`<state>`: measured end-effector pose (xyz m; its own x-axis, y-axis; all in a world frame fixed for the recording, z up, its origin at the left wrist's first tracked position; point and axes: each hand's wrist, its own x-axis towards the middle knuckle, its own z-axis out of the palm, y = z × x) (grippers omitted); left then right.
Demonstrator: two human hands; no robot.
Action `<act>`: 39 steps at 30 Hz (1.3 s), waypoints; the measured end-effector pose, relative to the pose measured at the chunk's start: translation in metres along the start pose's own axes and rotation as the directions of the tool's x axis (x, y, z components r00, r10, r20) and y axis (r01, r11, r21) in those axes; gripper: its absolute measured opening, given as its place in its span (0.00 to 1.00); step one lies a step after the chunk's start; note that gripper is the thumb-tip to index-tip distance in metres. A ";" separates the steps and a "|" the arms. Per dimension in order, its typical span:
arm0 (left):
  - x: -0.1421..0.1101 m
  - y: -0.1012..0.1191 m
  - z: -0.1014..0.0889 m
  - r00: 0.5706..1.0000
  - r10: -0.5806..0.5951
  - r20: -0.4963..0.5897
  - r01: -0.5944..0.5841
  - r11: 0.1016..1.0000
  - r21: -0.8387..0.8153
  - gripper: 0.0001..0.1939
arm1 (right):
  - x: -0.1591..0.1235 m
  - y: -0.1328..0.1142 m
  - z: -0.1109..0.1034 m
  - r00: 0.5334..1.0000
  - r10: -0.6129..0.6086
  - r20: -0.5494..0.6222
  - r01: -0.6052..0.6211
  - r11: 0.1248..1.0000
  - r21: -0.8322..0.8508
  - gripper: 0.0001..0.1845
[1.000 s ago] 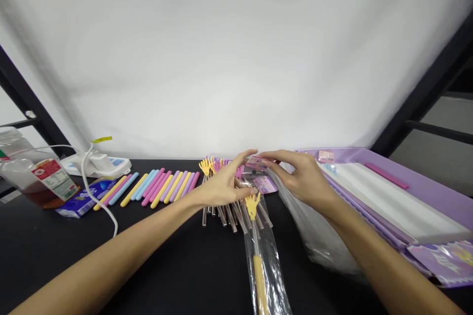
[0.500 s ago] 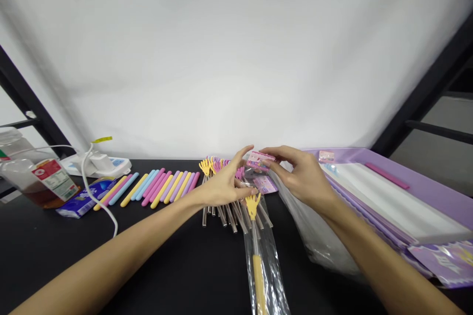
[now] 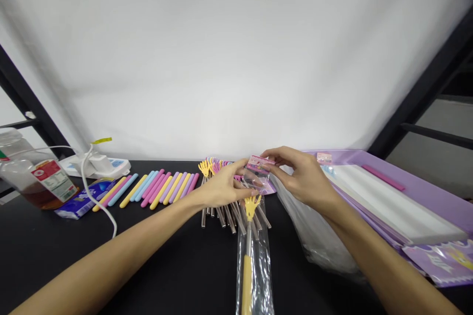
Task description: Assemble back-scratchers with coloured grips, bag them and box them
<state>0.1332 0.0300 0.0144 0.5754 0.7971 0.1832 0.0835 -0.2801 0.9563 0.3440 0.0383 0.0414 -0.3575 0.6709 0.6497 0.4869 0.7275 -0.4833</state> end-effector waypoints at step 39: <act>0.003 0.005 0.000 1.000 -0.022 -0.010 0.023 0.998 0.050 0.19 | 0.001 -0.014 0.015 0.938 0.339 0.072 -0.334 0.825 0.455 0.17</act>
<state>0.1349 0.0309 0.0194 0.5650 0.8085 0.1644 0.1375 -0.2887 0.9475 0.3251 0.0311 0.0397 -0.2278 0.8864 0.4029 0.1585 0.4420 -0.8829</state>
